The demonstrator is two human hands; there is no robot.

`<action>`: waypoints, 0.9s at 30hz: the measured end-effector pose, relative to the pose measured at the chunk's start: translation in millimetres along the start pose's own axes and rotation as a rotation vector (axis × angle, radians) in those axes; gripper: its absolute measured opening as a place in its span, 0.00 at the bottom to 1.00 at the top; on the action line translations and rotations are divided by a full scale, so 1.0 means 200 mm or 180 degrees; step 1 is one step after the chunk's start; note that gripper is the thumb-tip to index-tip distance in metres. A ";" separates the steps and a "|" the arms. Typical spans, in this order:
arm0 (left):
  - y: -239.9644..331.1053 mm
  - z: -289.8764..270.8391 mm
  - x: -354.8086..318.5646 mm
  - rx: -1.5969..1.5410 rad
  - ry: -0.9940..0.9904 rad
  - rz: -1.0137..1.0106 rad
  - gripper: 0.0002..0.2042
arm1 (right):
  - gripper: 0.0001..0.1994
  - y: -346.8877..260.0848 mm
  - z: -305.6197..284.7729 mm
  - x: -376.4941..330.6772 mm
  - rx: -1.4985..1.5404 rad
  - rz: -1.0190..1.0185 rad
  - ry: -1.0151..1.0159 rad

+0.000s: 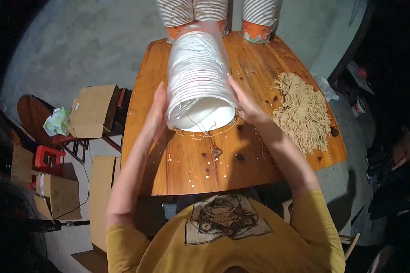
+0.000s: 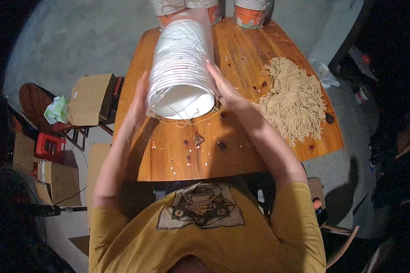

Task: Packing stacks of printed paper cups into plastic bags and tying the bags with plastic ties.

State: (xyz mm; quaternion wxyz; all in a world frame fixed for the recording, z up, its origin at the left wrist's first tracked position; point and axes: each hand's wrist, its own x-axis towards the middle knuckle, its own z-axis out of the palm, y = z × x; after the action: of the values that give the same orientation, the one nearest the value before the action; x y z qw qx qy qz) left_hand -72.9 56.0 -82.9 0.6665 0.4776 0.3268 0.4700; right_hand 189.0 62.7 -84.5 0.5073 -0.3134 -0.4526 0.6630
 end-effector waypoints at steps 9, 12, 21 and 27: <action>-0.20 0.25 -0.32 0.0841 0.0225 0.0840 0.35 | 0.35 0.25 -0.09 -0.33 -0.0734 -0.0585 -0.0783; -0.25 0.20 -0.32 0.1757 0.0408 0.1417 0.30 | 0.31 0.14 0.07 -0.47 0.0242 0.0287 0.0177; -0.20 0.32 -0.44 0.1846 0.0658 0.1142 0.29 | 0.27 0.20 0.12 -0.73 -0.0894 0.0023 0.0377; -0.30 0.31 -0.41 0.2350 0.1740 0.1441 0.06 | 0.20 0.27 0.31 -0.45 -0.1452 0.0289 -0.0129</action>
State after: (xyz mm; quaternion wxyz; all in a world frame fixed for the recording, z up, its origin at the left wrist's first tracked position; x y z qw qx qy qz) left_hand -26.5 -47.2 -119.7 0.2249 0.5996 0.5218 0.5636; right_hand 139.6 -44.1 -113.4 0.3838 -0.4267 -0.5862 0.5719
